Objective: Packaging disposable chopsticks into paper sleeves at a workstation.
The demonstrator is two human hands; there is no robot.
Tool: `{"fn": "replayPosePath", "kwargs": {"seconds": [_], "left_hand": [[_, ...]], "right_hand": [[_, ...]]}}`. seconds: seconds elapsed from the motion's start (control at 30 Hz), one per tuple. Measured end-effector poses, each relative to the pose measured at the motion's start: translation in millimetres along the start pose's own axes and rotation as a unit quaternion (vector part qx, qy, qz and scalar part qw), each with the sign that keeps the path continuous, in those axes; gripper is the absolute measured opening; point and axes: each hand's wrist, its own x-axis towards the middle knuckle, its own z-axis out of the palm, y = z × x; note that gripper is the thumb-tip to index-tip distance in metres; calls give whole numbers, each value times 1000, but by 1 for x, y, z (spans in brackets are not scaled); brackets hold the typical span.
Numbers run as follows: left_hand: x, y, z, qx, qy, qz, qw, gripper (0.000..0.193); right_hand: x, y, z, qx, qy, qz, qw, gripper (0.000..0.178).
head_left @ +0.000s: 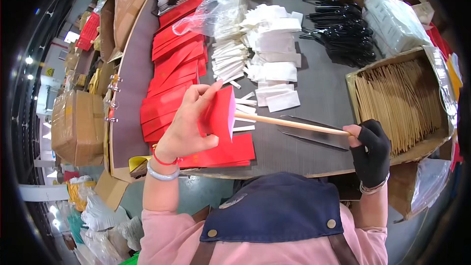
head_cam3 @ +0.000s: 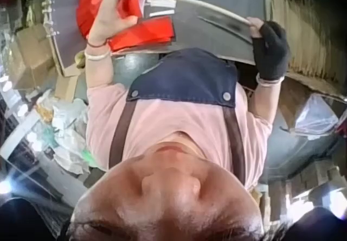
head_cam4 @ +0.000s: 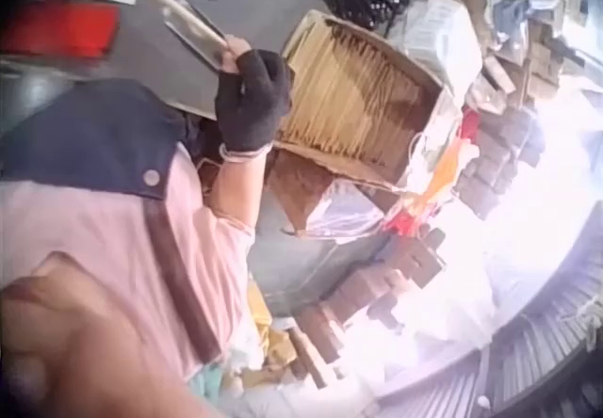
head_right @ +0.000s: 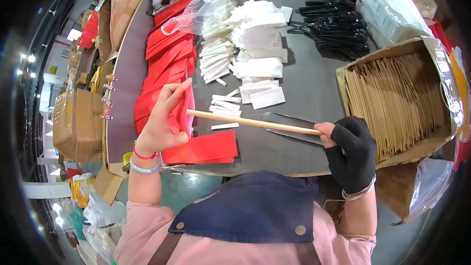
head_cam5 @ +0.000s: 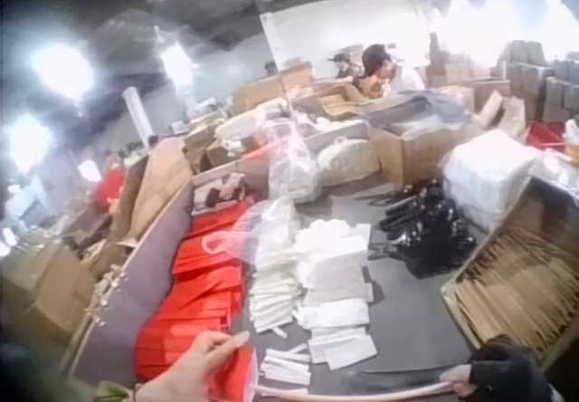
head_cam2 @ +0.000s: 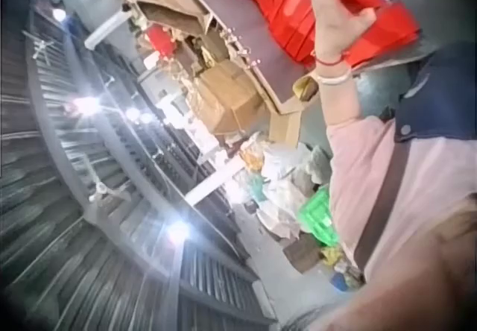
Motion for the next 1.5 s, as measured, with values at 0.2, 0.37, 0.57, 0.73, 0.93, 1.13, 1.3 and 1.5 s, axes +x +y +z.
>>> {"fn": "replayPosePath", "kwargs": {"seconds": [0.2,0.37,0.57,0.73,0.93,1.13,1.3,1.5], "left_hand": [[-8,-4,-13,15,-16,-9,1000,95],[-8,-4,-4,53,-7,-5,999,92],[-12,-3,-7,31,46,40,998,91],[-16,0,-16,92,78,74,990,91],[-17,-8,-17,162,60,-10,985,91],[-137,-178,-10,247,68,-323,911,125],[-101,-192,19,170,10,-529,832,143],[-31,-244,13,207,86,-497,838,144]], "right_hand": [[12,-14,12,-19,-4,-25,1000,16],[33,-40,-10,-140,-13,-160,977,20],[61,-102,2,-19,-11,-164,986,33],[82,-121,55,147,81,-340,925,44],[85,-87,91,90,-47,-304,947,77],[60,-17,93,147,1,-88,985,73],[40,26,90,61,-12,49,997,56],[29,58,91,3,-5,156,988,56]]}}
